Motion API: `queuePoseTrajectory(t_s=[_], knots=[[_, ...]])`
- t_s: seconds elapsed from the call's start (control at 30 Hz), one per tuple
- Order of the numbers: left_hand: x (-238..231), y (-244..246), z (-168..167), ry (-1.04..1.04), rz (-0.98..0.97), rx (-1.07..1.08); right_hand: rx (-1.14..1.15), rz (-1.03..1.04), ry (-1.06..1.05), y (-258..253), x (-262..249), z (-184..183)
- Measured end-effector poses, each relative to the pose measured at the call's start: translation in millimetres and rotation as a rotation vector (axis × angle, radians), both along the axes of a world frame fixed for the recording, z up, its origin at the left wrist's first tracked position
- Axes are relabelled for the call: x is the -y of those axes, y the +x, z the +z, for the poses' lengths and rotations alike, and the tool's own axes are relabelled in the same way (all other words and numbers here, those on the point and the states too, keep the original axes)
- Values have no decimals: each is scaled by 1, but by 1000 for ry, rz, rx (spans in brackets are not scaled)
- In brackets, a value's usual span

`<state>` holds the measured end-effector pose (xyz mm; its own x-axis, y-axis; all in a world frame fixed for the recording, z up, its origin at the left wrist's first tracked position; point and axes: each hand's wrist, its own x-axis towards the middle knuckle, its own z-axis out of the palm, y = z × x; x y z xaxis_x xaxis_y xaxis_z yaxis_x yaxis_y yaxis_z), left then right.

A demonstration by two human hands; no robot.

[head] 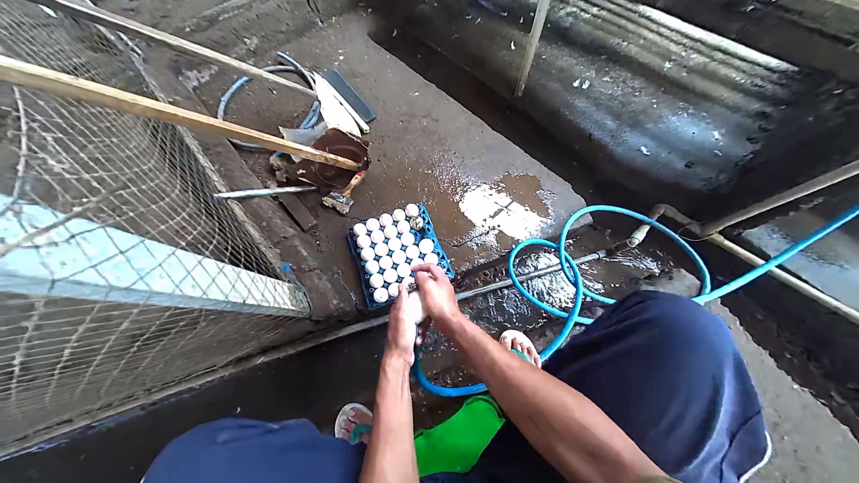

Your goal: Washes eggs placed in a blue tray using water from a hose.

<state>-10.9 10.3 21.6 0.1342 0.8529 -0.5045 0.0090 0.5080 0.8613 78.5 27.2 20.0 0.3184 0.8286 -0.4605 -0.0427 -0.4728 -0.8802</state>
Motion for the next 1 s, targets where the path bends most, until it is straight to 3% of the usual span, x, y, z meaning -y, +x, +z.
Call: queuePoseTrajectory(t_s=[0.2, 0.27, 0.33, 0.43, 0.5, 0.57, 0.63, 0.77, 0.9, 1.0], knots=[[-1, -4, -2, 49, 66, -64, 157, 71, 40, -17, 5, 6], [-7, -7, -6, -90, 14, -86, -36, 73, -121, -5, -9, -1], [-12, -12, -10, -227, -110, 39, -335, 62, -268, 6, -20, -16], [-16, -15, -14, -225, -161, 118, -627, 58, -220, 14, -17, -27], [-20, -14, -18, -178, -61, 113, -493, 127, -46, 15, -15, -29], [-21, -7, -14, -122, 14, 56, -167, 217, 46, 12, -13, -20], [-22, -1, -6, -110, 36, 35, 13, 288, -15, 8, -14, -8], [-31, -1, -16, -158, -75, 38, -39, 278, -239, 25, -32, -35], [-58, 6, -37, -157, -111, 1, -251, 319, -323, 48, -24, -92], [-90, 16, -55, -127, -158, -35, -740, 423, -173, 39, 0, -112]])
